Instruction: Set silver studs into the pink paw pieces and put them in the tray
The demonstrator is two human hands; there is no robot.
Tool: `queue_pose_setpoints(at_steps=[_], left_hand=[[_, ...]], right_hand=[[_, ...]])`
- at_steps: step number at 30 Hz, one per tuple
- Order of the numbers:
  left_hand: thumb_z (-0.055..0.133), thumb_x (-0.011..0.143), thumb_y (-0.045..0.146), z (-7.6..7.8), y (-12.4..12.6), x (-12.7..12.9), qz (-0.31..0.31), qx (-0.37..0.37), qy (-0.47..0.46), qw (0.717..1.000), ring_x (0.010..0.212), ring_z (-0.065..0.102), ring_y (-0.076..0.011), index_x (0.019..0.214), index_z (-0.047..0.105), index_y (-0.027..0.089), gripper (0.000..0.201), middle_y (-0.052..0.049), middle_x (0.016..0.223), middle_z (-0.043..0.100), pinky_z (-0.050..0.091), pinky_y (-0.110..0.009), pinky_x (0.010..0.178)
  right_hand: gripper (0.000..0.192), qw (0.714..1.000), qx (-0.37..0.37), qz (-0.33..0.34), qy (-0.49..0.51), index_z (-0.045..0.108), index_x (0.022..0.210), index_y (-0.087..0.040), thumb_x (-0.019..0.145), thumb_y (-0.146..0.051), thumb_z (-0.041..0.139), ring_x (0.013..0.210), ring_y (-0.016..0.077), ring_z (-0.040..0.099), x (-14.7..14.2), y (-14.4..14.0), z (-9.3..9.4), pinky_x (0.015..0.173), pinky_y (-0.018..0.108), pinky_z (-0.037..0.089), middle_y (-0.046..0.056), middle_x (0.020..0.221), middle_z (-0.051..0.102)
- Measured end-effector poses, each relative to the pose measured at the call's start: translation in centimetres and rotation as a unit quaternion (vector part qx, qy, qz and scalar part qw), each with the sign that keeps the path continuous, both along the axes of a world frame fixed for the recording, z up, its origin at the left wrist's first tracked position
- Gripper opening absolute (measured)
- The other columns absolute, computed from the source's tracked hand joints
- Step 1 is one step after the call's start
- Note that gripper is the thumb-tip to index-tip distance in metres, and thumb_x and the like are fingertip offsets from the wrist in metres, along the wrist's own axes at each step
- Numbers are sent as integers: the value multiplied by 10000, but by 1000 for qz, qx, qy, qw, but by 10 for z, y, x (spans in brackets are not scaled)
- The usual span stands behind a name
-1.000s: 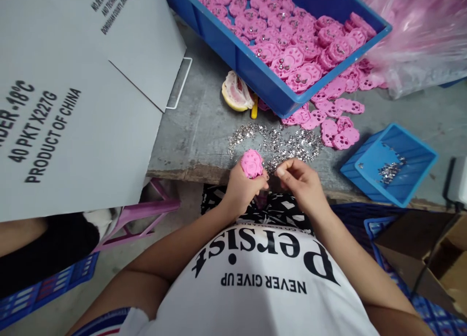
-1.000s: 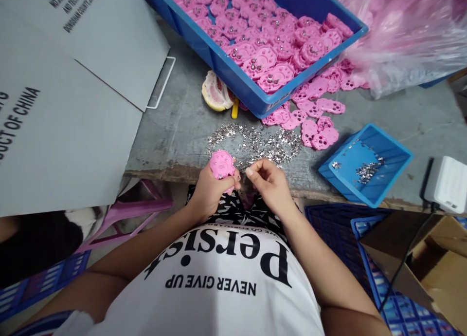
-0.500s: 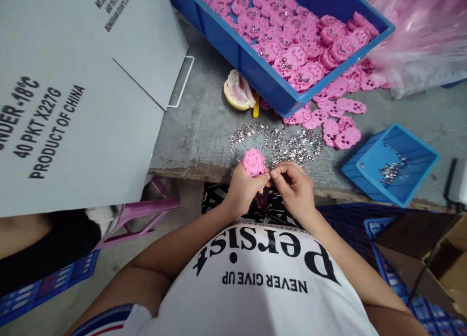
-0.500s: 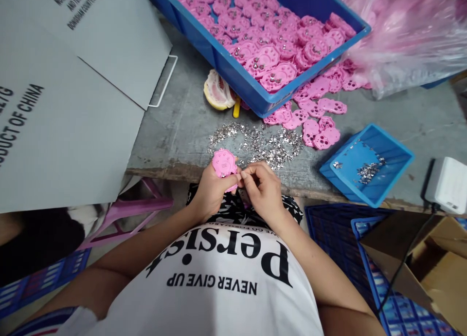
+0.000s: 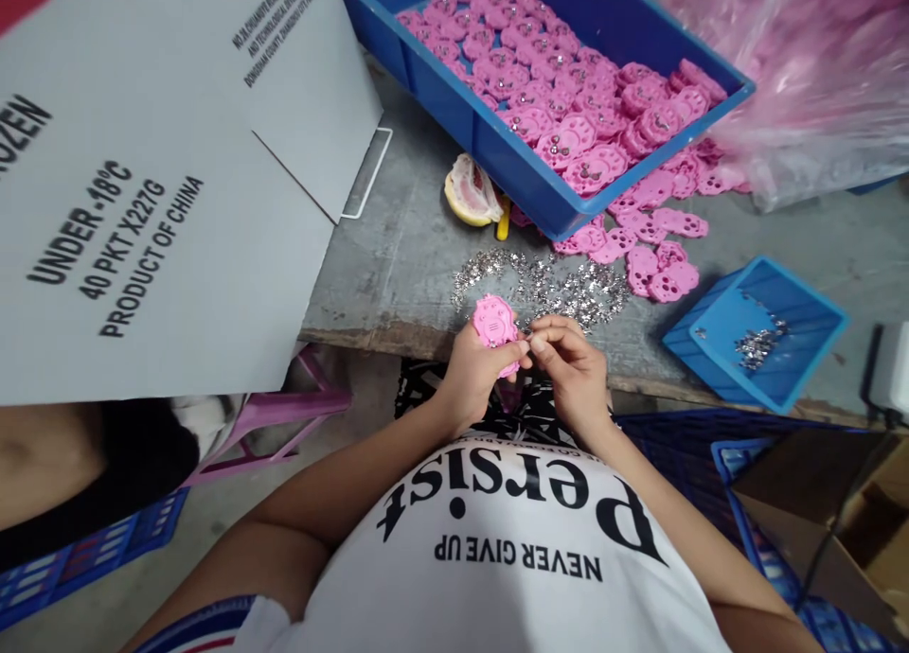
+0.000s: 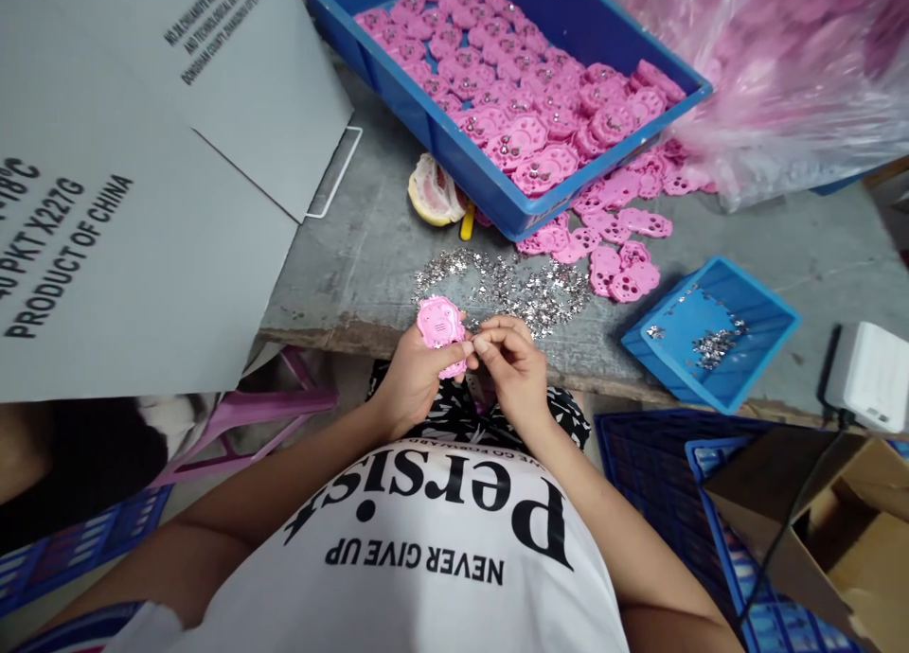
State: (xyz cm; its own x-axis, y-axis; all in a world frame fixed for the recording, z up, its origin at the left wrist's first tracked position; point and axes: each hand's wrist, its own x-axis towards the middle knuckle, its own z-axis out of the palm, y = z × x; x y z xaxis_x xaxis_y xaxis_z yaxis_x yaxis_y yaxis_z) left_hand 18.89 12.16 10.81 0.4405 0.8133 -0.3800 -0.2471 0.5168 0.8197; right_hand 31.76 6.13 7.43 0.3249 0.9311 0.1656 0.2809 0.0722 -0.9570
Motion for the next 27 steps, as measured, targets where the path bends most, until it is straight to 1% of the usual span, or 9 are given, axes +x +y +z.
queue_pose_setpoints(at_steps=[3,5,7,11,16,19,22,25,27], left_hand=[[803,665,198,3,-1,0,6,6,0,1000,589,611,-103,1069,594,158,457,31,762,645,412,-210,460],[791,670,185,5,-2,0,13,19,11,1000,584,601,-94,1065,592,161,443,32,771,644,405,-206,461],[775,672,167,7,-3,1,17,35,27,999,579,590,-88,1063,595,164,431,37,764,642,404,-204,469],[753,675,158,5,-4,4,25,60,55,996,579,577,-90,1053,613,170,403,45,734,631,408,-206,486],[760,702,201,-4,-3,4,28,141,112,983,628,580,-98,982,623,177,313,16,786,662,470,-225,566],[745,708,193,-5,-2,2,18,158,143,977,658,611,-116,1010,611,182,331,0,813,676,491,-235,586],[740,698,186,0,1,0,0,128,130,983,614,624,-120,1016,563,187,363,5,803,677,479,-234,538],[673,731,246,8,6,-4,-53,38,20,998,556,637,-157,1033,485,203,358,-4,770,684,453,-252,468],[607,754,304,13,10,-7,-98,-22,-71,992,541,647,-191,1047,457,204,345,-23,757,687,437,-267,434]], right_hand=[[91,997,16,-30,63,736,844,-254,911,-308,709,1095,249,626,1,-1,5,866,408,535,68,1032,670],[96,996,13,-23,85,748,842,-255,896,-333,730,1078,241,631,1,-3,6,852,393,536,66,1046,682],[139,991,-1,-25,129,740,821,-248,877,-375,753,973,217,636,1,-4,8,771,350,528,56,1022,684],[212,963,-53,-25,263,723,755,-222,787,-400,834,655,117,517,-3,-2,20,565,260,398,18,917,666],[267,943,-84,-12,323,699,663,-203,698,-384,893,580,88,446,-6,3,31,521,251,323,-6,808,624],[259,952,-85,7,295,692,682,-203,763,-394,848,609,95,467,-3,4,27,540,257,346,1,859,617],[262,975,-71,23,209,681,695,-212,830,-405,796,720,135,542,7,6,26,637,287,439,21,917,620],[266,992,-56,34,111,686,724,-230,857,-445,771,940,215,620,21,10,37,857,387,514,52,1013,633],[267,995,-53,65,44,696,743,-236,874,-462,753,1115,269,613,29,13,50,1024,467,474,76,1109,633]])
